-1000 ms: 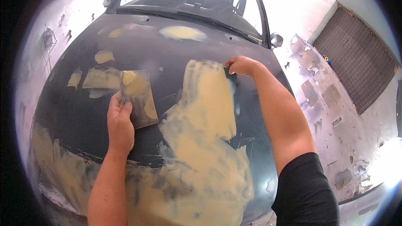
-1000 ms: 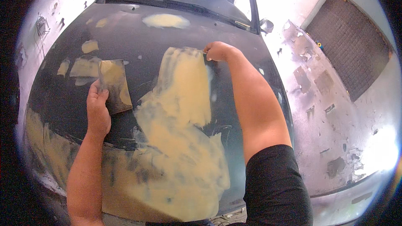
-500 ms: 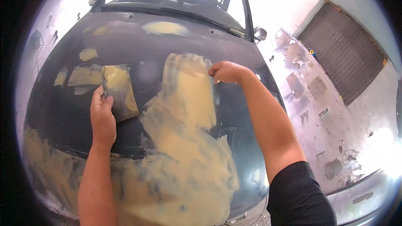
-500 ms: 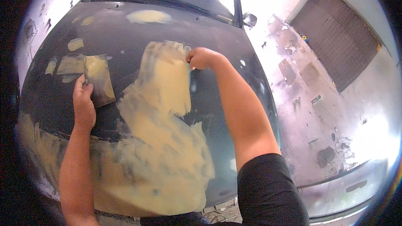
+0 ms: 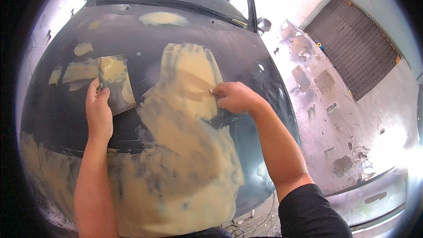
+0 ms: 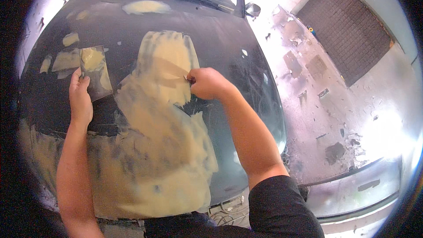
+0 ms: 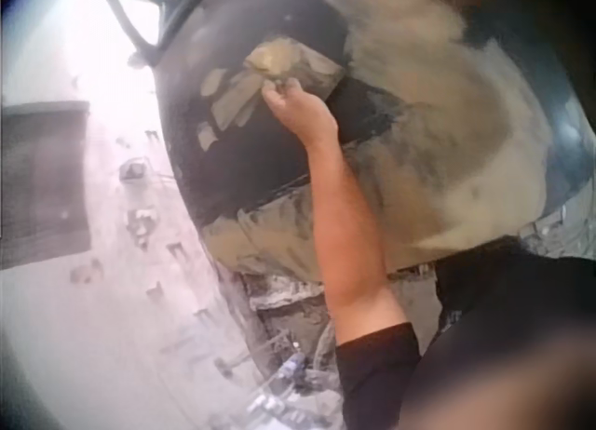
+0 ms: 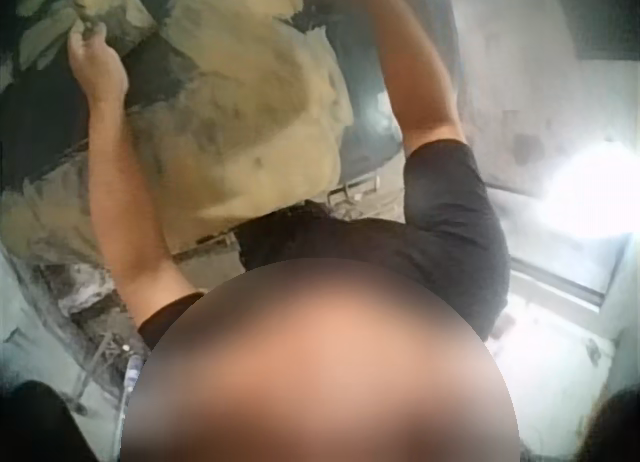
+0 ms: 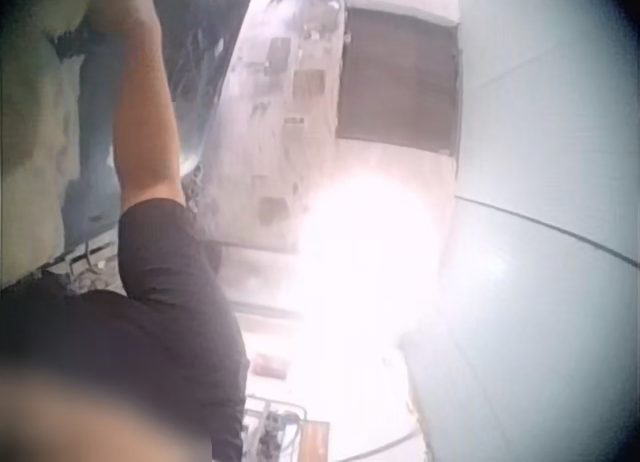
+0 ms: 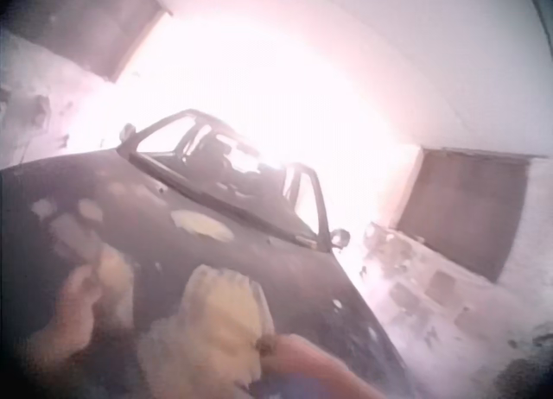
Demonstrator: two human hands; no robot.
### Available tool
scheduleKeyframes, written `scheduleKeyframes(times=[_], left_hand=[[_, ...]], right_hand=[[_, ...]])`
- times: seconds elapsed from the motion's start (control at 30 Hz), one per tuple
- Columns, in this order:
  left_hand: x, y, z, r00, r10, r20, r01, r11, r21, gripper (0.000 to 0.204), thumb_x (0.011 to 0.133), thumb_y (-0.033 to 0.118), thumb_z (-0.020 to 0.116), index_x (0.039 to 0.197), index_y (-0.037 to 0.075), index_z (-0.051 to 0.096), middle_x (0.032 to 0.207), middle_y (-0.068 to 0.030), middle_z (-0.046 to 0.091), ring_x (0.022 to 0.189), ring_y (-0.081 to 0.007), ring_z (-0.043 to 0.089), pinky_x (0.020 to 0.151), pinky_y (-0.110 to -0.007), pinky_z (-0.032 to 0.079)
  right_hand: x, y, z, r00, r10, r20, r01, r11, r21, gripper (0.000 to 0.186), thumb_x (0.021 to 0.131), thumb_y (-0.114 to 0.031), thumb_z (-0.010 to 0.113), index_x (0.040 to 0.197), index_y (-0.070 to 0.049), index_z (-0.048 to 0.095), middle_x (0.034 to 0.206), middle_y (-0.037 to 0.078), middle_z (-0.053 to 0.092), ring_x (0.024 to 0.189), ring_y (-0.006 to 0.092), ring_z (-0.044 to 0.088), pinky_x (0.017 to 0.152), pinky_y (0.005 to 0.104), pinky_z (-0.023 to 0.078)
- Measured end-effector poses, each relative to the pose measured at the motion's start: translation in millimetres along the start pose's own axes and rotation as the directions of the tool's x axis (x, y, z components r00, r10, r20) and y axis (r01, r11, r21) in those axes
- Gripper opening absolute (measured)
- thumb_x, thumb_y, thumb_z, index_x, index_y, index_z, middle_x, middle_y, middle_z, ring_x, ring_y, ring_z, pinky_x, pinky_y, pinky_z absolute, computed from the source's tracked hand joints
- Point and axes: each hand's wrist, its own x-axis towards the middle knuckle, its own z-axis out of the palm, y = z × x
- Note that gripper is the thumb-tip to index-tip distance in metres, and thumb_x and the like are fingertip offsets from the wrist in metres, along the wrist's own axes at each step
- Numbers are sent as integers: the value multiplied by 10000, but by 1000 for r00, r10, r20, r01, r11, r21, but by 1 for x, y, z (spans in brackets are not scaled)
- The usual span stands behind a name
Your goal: The person applies a beige body filler to the hood of a dark-colored car using a putty knife. They spread the filler over several areas, smoothing it out with consistent strokes.
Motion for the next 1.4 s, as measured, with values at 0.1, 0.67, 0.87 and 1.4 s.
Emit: scheduleKeyframes(times=[0.1,0.67,0.87,1.4], left_hand=[[-1,0,3,1000,0,-4,0,1000,-26,413,1005,83,473,1404,-22,487,1291,-119,598,1196,-192,549,1075,-329,374],[-9,19,10,999,-34,2,33,998,60,397,1027,85,426,1397,-51,465,1258,-150,602,1153,-196,567,1059,-320,393],[-10,12,12,999,-32,-6,32,999,-30,404,982,74,478,1373,-26,498,1274,-133,607,1176,-204,567,1081,-348,384],[-11,18,14,999,-25,-24,26,999,21,384,1020,82,427,1378,-43,486,1276,-144,607,1169,-191,573,1063,-321,396]], right_hand=[[-24,-6,13,995,-60,-76,62,998,17,417,767,-124,575,1158,-47,700,1075,227,708,1034,407,659,916,463,517],[110,34,-56,995,-42,-86,31,991,-127,497,848,-117,596,1340,-55,609,1294,176,667,1208,314,628,1028,388,495],[172,43,-50,990,-120,-69,112,988,-102,512,819,-92,572,1328,-79,631,1310,138,665,1225,321,607,1033,395,486],[174,32,-61,998,-23,-57,11,980,-197,483,852,-138,602,1332,-128,651,1316,125,664,1210,302,617,1015,406,492]])
